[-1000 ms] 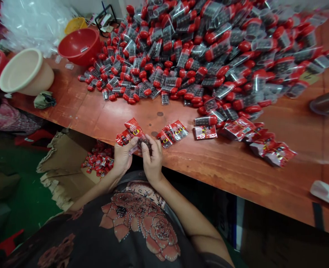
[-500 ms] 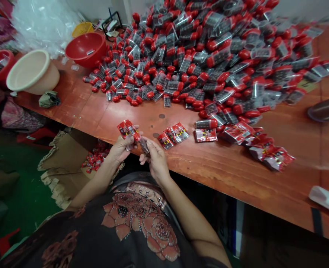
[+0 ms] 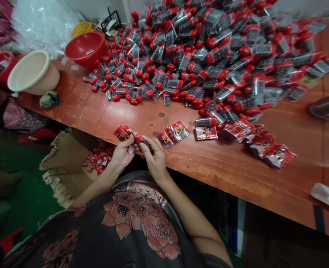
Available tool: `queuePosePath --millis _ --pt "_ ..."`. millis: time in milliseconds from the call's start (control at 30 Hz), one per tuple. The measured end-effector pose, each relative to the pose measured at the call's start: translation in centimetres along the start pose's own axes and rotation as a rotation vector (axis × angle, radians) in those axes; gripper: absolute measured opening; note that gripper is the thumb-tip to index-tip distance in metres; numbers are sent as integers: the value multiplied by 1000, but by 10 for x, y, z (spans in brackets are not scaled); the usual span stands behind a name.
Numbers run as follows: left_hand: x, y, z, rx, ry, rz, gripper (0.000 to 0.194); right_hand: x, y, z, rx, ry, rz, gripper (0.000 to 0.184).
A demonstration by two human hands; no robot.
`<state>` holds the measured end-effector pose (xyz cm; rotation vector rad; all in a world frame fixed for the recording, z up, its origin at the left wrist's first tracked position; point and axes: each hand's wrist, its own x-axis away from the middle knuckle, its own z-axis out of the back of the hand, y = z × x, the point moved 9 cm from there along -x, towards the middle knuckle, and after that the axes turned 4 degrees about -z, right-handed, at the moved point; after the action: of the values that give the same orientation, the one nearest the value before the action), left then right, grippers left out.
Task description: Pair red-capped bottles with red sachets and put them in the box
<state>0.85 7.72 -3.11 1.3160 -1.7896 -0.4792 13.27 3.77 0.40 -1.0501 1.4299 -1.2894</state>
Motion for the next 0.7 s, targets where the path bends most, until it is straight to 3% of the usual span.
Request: queuePosePath --millis 133,333,700 --pt "4 -13 -4 127 32 81 25 4 -7 1 118 22 131 35" --pt "8 -17 0 231 135 89 18 8 -21 -2 312 -12 332 50" --pt "10 -20 3 225 180 97 13 13 -27 -5 412 6 430 56"
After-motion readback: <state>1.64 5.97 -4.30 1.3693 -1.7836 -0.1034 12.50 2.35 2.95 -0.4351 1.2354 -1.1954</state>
